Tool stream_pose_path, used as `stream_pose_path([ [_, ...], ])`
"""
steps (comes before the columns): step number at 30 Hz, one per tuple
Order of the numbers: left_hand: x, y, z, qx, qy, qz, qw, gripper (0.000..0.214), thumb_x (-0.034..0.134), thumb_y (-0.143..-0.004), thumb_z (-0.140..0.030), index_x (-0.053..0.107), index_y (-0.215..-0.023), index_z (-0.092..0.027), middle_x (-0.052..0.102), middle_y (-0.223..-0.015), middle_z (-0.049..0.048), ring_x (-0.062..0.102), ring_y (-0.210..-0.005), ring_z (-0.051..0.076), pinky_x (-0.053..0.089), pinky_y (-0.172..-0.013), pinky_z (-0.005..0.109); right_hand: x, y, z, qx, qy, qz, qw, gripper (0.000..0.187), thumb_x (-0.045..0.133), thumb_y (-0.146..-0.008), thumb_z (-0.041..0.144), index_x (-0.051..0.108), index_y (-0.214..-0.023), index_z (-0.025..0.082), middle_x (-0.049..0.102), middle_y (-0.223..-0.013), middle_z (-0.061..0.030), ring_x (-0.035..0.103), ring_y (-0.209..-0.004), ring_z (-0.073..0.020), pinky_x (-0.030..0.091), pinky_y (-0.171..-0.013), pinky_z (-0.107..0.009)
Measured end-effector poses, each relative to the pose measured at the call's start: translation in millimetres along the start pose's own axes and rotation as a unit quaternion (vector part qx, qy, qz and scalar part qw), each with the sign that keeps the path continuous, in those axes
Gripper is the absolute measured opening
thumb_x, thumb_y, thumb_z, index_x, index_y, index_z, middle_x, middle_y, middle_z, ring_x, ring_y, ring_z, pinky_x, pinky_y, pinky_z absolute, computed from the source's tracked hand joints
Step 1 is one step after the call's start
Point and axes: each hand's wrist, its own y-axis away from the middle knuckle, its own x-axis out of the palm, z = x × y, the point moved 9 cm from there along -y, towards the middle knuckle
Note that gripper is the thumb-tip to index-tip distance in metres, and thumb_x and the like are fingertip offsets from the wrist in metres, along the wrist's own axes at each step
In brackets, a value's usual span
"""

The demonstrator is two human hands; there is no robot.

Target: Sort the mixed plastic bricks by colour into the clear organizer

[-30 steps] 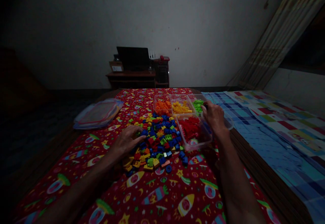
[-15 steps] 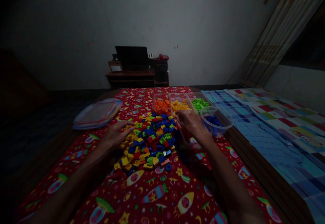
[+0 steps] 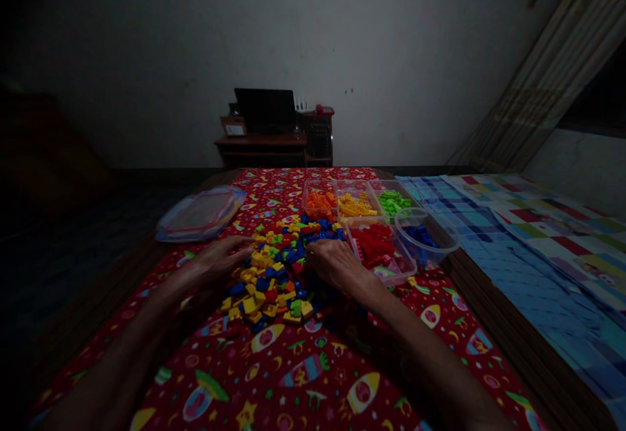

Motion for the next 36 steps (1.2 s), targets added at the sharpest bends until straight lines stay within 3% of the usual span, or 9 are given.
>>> stream_pose_path([
  [3, 9.0, 2, -1, 0.01, 0.03, 0.038, 0.999, 0.057, 0.048, -0.078, -0.056, 0.063, -0.118, -0.019, 0.064, -0.122, 0.009, 0.063, -0.105, 0.027, 0.05, -0.088, 0.033, 1, 0, -1, 0.0, 0.007, 0.006, 1.0, 0.017, 0.044, -0.088, 0.014, 0.056, -0.077, 0.015, 0.053, -0.07, -0.0009, 0.034, -0.057, -0.0086, 0.019, -0.055, -0.025],
  [6, 19.6, 3, -8, 0.016, 0.052, 0.064, 0.996, 0.066, 0.062, -0.068, -0.056, 0.058, -0.124, -0.021, 0.062, -0.126, 0.0087, 0.061, -0.108, 0.027, 0.05, -0.088, 0.032, -1, 0, 1, -0.001, 0.006, 0.008, 1.0, 0.017, 0.043, -0.088, 0.014, 0.056, -0.076, 0.015, 0.052, -0.069, -0.0003, 0.032, -0.057, -0.0085, 0.019, -0.055, -0.025],
  [10, 20.0, -2, -23, 0.014, 0.062, -0.007, 0.998, 0.065, 0.068, -0.061, -0.054, 0.064, -0.116, -0.019, 0.066, -0.117, 0.0093, 0.063, -0.102, 0.029, 0.051, -0.086, 0.037, -4, 0, 5, -0.007, 0.01, 0.007, 1.0, 0.018, 0.045, -0.088, 0.014, 0.055, -0.073, 0.016, 0.051, -0.067, 0.0005, 0.029, -0.055, -0.0086, 0.019, -0.054, -0.026],
  [15, 29.5, -6, -48, 0.057, 0.103, -0.081, 0.99, 0.052, 0.066, -0.07, -0.049, 0.064, -0.114, -0.021, 0.068, -0.11, 0.0078, 0.065, -0.095, 0.025, 0.053, -0.081, 0.035, -9, 0, 7, -0.011, 0.008, -0.009, 1.0, 0.019, 0.043, -0.09, 0.014, 0.059, -0.079, 0.015, 0.056, -0.07, -0.0018, 0.041, -0.058, -0.0095, 0.025, -0.056, -0.024],
  [19, 36.3, -1, -74, 0.124, 0.092, -0.109, 0.982, 0.039, 0.069, -0.073, -0.04, 0.066, -0.107, -0.02, 0.069, -0.104, 0.0072, 0.065, -0.095, 0.024, 0.052, -0.084, 0.035, -17, -2, 14, -0.004, -0.008, -0.033, 0.999, 0.02, 0.041, -0.093, 0.018, 0.062, -0.093, 0.015, 0.063, -0.081, -0.0061, 0.055, -0.071, -0.0129, 0.035, -0.063, -0.023],
  [23, 39.8, 3, -86, 0.162, 0.101, -0.104, 0.976, 0.038, 0.072, -0.073, -0.035, 0.065, -0.107, -0.021, 0.068, -0.104, 0.0071, 0.065, -0.094, 0.022, 0.053, -0.083, 0.034, -22, -2, 18, -0.001, -0.019, -0.072, 0.997, 0.023, 0.046, -0.092, 0.022, 0.06, -0.11, 0.017, 0.064, -0.099, -0.0105, 0.06, -0.086, -0.0175, 0.045, -0.072, -0.027],
  [26, 38.9, 4, -87, 0.177, 0.123, -0.093, 0.972, 0.037, 0.071, -0.073, -0.033, 0.066, -0.107, -0.021, 0.068, -0.107, 0.0071, 0.065, -0.097, 0.022, 0.052, -0.084, 0.033, -16, 1, 15, -0.015, -0.01, -0.098, 0.995, 0.035, 0.051, -0.09, 0.024, 0.053, -0.124, 0.02, 0.056, -0.122, -0.0147, 0.056, -0.107, -0.0236, 0.048, -0.083, -0.035],
  [31, 24.2, -1, -71, 0.138, 0.111, -0.1, 0.979, 0.026, 0.06, -0.078, -0.03, 0.069, -0.101, -0.02, 0.071, -0.101, 0.0052, 0.066, -0.09, 0.02, 0.053, -0.08, 0.031, -4, 3, 7, -0.057, -0.029, -0.086, 0.994, 0.054, 0.055, -0.087, 0.026, 0.038, -0.138, 0.024, 0.033, -0.145, -0.0158, 0.031, -0.135, -0.0278, 0.04, -0.101, -0.046],
  [36, 5.3, -5, -48, 0.095, 0.065, -0.137, 0.984, 0.027, 0.053, -0.079, -0.029, 0.07, -0.095, -0.017, 0.072, -0.095, 0.0071, 0.067, -0.084, 0.02, 0.053, -0.078, 0.032, -7, -15, 7, -0.042, -0.041, -0.06, 0.996, 0.045, 0.051, -0.089, 0.028, 0.045, -0.133, 0.018, 0.051, -0.129, -0.0182, 0.047, -0.121, -0.0261, 0.043, -0.094, -0.042],
])
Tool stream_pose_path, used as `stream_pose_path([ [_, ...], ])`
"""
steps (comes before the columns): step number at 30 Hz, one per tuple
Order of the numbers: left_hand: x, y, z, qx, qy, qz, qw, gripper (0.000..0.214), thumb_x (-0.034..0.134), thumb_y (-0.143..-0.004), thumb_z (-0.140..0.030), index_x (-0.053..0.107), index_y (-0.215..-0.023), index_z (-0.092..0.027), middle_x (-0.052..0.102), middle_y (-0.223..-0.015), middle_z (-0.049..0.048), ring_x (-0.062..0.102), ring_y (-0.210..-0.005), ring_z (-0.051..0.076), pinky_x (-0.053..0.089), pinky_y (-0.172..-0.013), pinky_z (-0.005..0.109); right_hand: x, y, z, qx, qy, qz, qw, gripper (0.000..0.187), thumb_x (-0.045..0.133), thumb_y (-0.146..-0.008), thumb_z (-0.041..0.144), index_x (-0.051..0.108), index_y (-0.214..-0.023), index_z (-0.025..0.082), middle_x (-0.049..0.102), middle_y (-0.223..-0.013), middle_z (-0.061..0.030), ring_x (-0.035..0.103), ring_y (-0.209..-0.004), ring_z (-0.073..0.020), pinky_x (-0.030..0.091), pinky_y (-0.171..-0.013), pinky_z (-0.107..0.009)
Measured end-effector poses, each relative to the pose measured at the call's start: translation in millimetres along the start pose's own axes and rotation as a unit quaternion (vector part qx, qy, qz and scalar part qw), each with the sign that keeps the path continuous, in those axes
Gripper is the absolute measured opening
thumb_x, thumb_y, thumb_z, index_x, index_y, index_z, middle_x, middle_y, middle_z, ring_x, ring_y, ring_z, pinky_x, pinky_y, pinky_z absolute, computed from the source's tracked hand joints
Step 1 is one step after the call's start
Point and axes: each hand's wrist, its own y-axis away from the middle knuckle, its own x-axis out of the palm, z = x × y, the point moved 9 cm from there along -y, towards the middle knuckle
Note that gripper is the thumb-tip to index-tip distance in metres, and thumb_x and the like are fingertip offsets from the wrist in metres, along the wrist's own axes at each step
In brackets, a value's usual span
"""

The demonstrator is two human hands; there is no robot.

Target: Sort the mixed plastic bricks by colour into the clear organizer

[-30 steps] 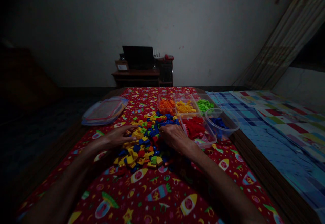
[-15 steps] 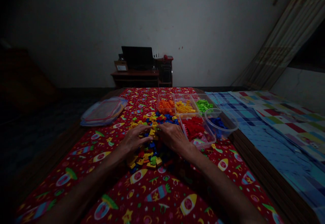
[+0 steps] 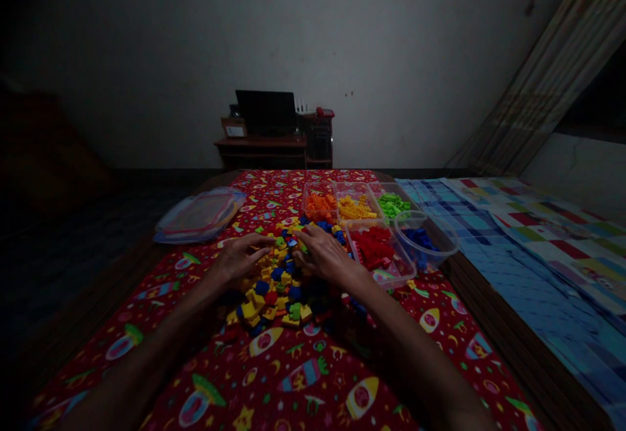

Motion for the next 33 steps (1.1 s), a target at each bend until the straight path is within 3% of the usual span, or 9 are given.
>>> stream_pose_path([
  [3, -5.1, 0, 12, -0.008, -0.04, -0.001, 0.999, 0.028, 0.051, -0.079, -0.028, 0.07, -0.095, -0.017, 0.072, -0.098, 0.008, 0.067, -0.086, 0.021, 0.053, -0.08, 0.033, 8, -9, -1, 0.016, 0.009, 0.043, 0.999, 0.032, 0.056, -0.084, 0.018, 0.057, -0.116, 0.015, 0.062, -0.107, -0.0134, 0.057, -0.1, -0.0217, 0.044, -0.084, -0.034],
  [6, -7.4, 1, 22, -0.016, -0.075, 0.006, 0.997, 0.027, 0.051, -0.078, -0.028, 0.07, -0.095, -0.019, 0.072, -0.1, 0.0077, 0.066, -0.09, 0.023, 0.051, -0.083, 0.035, 6, -14, -6, 0.041, 0.003, 0.047, 0.998, 0.028, 0.057, -0.079, 0.009, 0.062, -0.106, 0.015, 0.065, -0.094, -0.0087, 0.058, -0.086, -0.0178, 0.041, -0.075, -0.028],
  [10, -6.5, 2, 30, -0.033, -0.099, 0.019, 0.994, 0.029, 0.05, -0.078, -0.028, 0.07, -0.096, -0.018, 0.071, -0.103, 0.0096, 0.066, -0.094, 0.024, 0.05, -0.087, 0.036, -19, -19, -18, 0.107, -0.018, 0.014, 0.994, 0.026, 0.055, -0.081, 0.014, 0.068, -0.103, 0.016, 0.069, -0.083, -0.0066, 0.061, -0.073, -0.0165, 0.041, -0.067, -0.026],
  [14, 7.2, 4, 23, -0.017, -0.081, 0.052, 0.995, 0.03, 0.049, -0.079, -0.031, 0.07, -0.096, -0.02, 0.072, -0.101, 0.0076, 0.066, -0.092, 0.023, 0.051, -0.085, 0.035, -50, -19, -34, 0.147, -0.063, -0.054, 0.986, 0.025, 0.053, -0.084, 0.02, 0.071, -0.101, 0.019, 0.073, -0.093, -0.0068, 0.066, -0.08, -0.0175, 0.046, -0.071, -0.027],
  [18, 22.4, 6, 12, 0.022, -0.056, 0.084, 0.995, 0.028, 0.051, -0.078, -0.03, 0.071, -0.095, -0.02, 0.072, -0.1, 0.0074, 0.065, -0.091, 0.022, 0.051, -0.084, 0.034, -67, -17, -77, 0.206, -0.041, -0.103, 0.972, 0.028, 0.051, -0.085, 0.024, 0.071, -0.102, 0.017, 0.073, -0.092, -0.0079, 0.067, -0.079, -0.0179, 0.049, -0.068, -0.026],
  [22, 28.4, 8, 12, 0.044, -0.041, 0.106, 0.993, 0.03, 0.053, -0.078, -0.03, 0.069, -0.101, -0.02, 0.07, -0.103, 0.0082, 0.064, -0.094, 0.022, 0.05, -0.085, 0.034, -76, -20, -129, 0.248, 0.039, -0.111, 0.962, 0.029, 0.05, -0.084, 0.023, 0.072, -0.1, 0.012, 0.073, -0.089, -0.0112, 0.067, -0.079, -0.0202, 0.049, -0.072, -0.029],
  [25, 29.4, 10, 18, 0.033, -0.042, 0.12, 0.991, 0.029, 0.054, -0.077, -0.03, 0.069, -0.102, -0.022, 0.07, -0.104, 0.0071, 0.064, -0.095, 0.022, 0.05, -0.085, 0.034, -81, -21, -146, 0.254, 0.092, -0.11, 0.957, 0.03, 0.052, -0.085, 0.024, 0.069, -0.105, 0.009, 0.071, -0.093, -0.0141, 0.065, -0.087, -0.0223, 0.047, -0.079, -0.033],
  [29, 29.0, 10, 18, 0.033, -0.038, 0.122, 0.991, 0.027, 0.054, -0.079, -0.028, 0.07, -0.1, -0.023, 0.071, -0.1, 0.0058, 0.065, -0.092, 0.021, 0.05, -0.084, 0.033, -77, -22, -112, 0.208, 0.078, -0.118, 0.968, 0.027, 0.052, -0.086, 0.025, 0.066, -0.106, 0.013, 0.07, -0.092, -0.0114, 0.063, -0.082, -0.0187, 0.044, -0.074, -0.028],
  [33, 24.1, 7, 9, 0.016, -0.043, 0.094, 0.995, 0.024, 0.054, -0.079, -0.027, 0.07, -0.096, -0.021, 0.071, -0.099, 0.0071, 0.066, -0.089, 0.022, 0.051, -0.083, 0.034, -39, -24, -39, 0.1, -0.01, -0.012, 0.995, 0.021, 0.049, -0.088, 0.024, 0.066, -0.08, 0.016, 0.062, -0.065, -0.0018, 0.051, -0.057, -0.0109, 0.033, -0.056, -0.022],
])
